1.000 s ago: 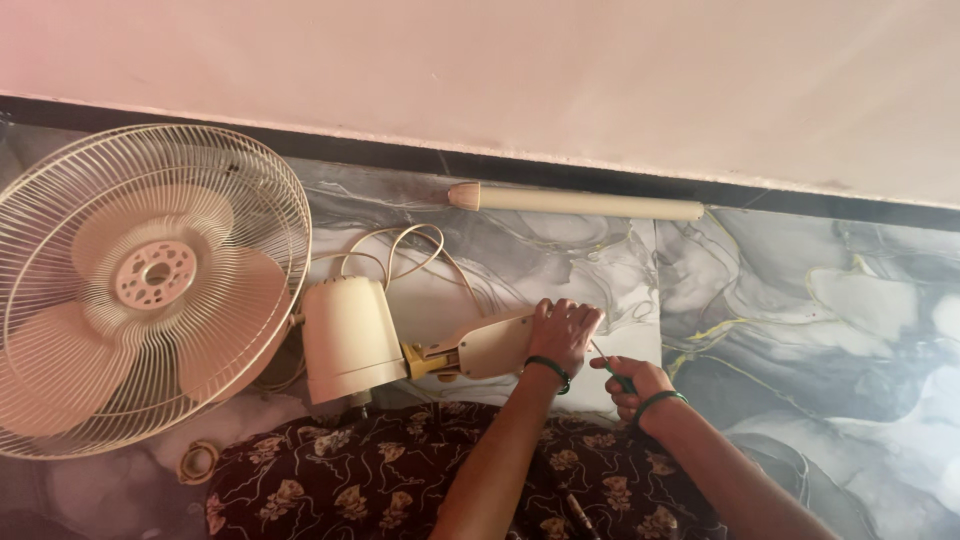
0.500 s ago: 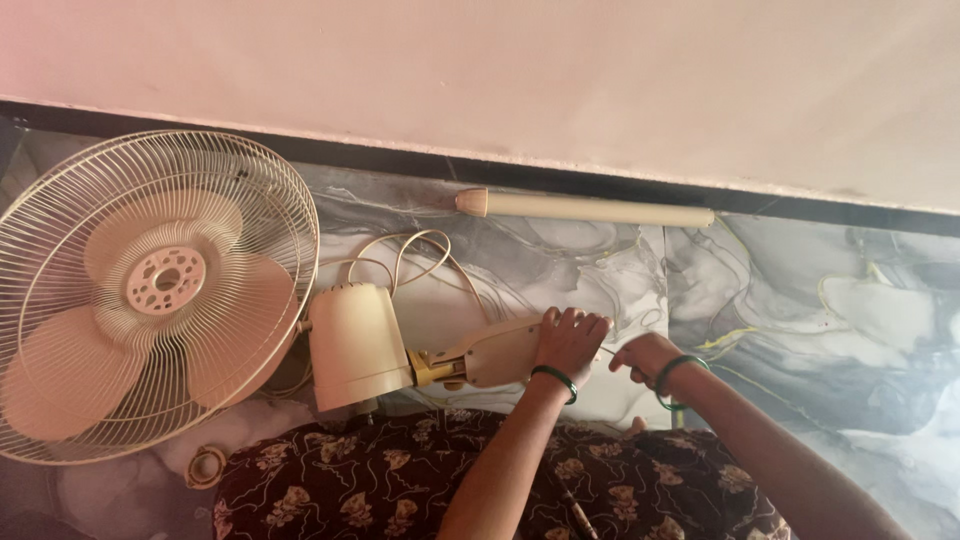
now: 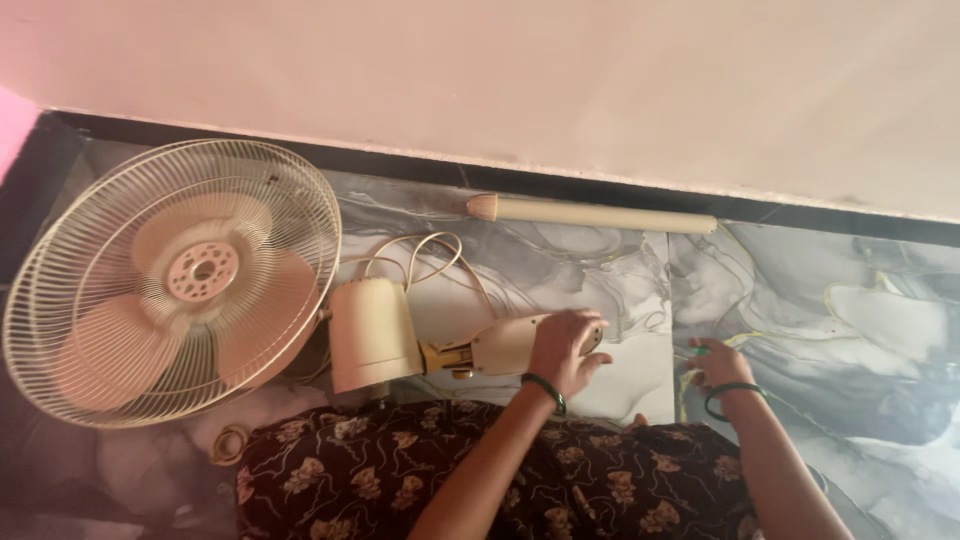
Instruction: The person uses a screwdriver to remove screws from the back panel of an electric fan. They then detach the back panel and set it aside, exposing the fan motor and internal components.
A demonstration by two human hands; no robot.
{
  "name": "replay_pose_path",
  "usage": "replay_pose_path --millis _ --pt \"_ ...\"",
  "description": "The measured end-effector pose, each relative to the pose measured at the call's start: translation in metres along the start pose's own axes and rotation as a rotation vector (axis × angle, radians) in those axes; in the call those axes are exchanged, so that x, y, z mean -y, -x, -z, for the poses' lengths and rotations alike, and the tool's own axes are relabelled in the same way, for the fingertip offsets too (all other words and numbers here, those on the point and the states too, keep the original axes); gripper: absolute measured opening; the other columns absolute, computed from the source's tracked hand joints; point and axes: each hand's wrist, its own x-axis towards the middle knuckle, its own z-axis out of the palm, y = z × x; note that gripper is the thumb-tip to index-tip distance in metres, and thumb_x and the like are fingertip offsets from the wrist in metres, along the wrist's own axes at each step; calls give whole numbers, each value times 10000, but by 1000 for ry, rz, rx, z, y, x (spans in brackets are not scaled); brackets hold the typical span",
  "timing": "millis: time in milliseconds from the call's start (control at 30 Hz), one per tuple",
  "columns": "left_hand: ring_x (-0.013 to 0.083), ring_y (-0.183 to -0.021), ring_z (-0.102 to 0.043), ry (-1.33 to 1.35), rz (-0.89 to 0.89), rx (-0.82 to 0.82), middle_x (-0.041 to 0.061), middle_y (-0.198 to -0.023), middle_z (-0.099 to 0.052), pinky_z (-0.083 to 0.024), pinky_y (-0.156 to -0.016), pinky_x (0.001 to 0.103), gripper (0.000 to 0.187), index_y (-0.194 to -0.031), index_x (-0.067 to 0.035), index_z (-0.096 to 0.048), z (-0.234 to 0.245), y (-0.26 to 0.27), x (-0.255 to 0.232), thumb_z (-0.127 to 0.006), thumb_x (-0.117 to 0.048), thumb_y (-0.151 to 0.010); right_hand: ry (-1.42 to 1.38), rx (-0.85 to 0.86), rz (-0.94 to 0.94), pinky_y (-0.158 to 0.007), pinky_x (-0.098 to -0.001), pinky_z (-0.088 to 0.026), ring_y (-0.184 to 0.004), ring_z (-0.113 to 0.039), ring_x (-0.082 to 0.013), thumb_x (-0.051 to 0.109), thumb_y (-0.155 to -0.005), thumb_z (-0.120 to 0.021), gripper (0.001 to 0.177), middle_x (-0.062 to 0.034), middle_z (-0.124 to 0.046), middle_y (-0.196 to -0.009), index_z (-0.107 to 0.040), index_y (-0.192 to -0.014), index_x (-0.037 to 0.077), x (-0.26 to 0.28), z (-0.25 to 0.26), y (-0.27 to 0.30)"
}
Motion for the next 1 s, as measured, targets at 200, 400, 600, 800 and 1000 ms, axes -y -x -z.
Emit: replay_pose_path --millis 200,400,600,800,1000 --pt "145 -974 -759 679 -179 84 57 -1076 -770 -627 -943 319 129 -1167 -133 -702 63 40 -96 -698 -195 -1054 1148 -104 179 -867 -403 -628 -1105 -747 -288 94 -712 -806 515 -100 -746 -1254 -756 -1221 146 -16 30 -31" --pt "126 -989 -746 975 -283 169 60 -1073 -754 -617 -899 271 103 -1153 -118 -697 148 78 -185 -694 -189 -1078 1042 -246 82 -990 -453 -537 -1223 -652 -362 255 -808 -726 444 -166 -699 -1324 -775 -1232 133 -21 51 -6" --pt "142 -991 -739 985 -214 131 69 -1090 -740 -626 -874 299 137 -1156 -126 -690 177 93 -201 -672 -202 -1044 583 -382 495 -1000 -472 -514 -1208 -659 -371 361 -847 -723 556 -166 -708 -1327 -697 -1379 201 22 -1 -9" --pt "157 -993 -731 938 -136 71 78 -1106 -727 -634 -849 326 174 -1160 -133 -682 199 113 -200 -650 -215 -1010 232 -113 700 -956 -403 -528 -1180 -650 -301 191 -854 -755 455 -135 -640 -1351 -701 -1306 199 39 -173 34" --pt "173 -995 -723 907 -34 29 86 -1123 -714 -643 -824 354 212 -1163 -141 -675 213 123 -161 -629 -228 -976 549 -173 826 -1076 -543 -454 -1288 -541 -332 251 -836 -766 395 -104 -635 -1379 -730 -1228 222 63 -271 136"
